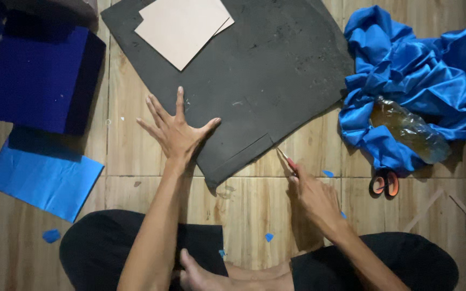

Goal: The person sits on the floor and uses a utility knife to cut a large black foam sheet. They place a beige square template on the foam to guide the cutting process, trimming the foam to match the template's shape. The person handles the foam pieces and the template, adjusting their positions as they work.

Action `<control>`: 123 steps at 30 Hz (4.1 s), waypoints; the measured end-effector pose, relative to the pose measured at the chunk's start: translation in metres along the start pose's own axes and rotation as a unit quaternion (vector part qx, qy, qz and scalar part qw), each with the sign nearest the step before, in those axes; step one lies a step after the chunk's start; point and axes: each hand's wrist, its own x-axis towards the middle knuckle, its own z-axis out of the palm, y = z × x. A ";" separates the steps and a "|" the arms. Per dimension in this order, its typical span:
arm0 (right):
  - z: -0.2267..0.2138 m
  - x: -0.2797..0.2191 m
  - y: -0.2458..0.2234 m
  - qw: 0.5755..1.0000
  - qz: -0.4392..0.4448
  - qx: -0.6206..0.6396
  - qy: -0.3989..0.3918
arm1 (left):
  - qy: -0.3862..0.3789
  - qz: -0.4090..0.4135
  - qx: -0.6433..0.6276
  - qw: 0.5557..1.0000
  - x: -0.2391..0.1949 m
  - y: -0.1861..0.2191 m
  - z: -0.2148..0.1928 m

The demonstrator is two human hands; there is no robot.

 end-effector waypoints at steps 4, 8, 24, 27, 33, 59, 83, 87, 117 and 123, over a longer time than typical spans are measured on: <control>0.015 0.005 0.007 0.995 0.030 0.084 0.034 | -0.002 0.001 0.001 1.000 -0.005 -0.008 0.004; 0.038 0.064 0.026 0.949 0.048 0.256 0.178 | 0.011 -0.071 -0.049 0.996 -0.028 -0.011 0.011; 0.054 0.149 0.007 0.908 0.099 0.285 0.290 | -0.063 -0.303 -0.520 0.796 -0.045 0.009 0.063; 0.055 0.149 0.008 0.911 0.099 0.277 0.290 | -0.211 -0.317 -0.384 0.841 -0.023 -0.061 0.090; 0.047 0.139 -0.001 0.909 0.090 0.279 0.297 | -0.212 -0.131 -0.378 0.892 -0.058 -0.089 -0.110; 0.045 0.136 -0.045 0.583 -0.142 0.791 0.123 | -0.165 -0.318 -0.704 0.613 -0.083 -0.013 -0.038; -0.065 0.291 -0.182 0.895 -0.113 0.386 0.192 | -0.221 -0.338 -0.615 0.677 -0.084 -0.024 0.108; -0.055 0.339 -0.272 0.929 -0.022 0.267 0.254 | -0.237 -0.320 -0.599 0.694 -0.080 -0.014 0.092; 0.124 0.070 0.009 0.935 0.062 0.320 0.141 | -0.207 -0.128 -0.186 0.952 -0.069 -0.032 0.060; 0.053 0.092 0.056 0.887 0.018 0.287 0.360 | -0.133 -0.013 -0.125 0.983 -0.057 -0.027 0.032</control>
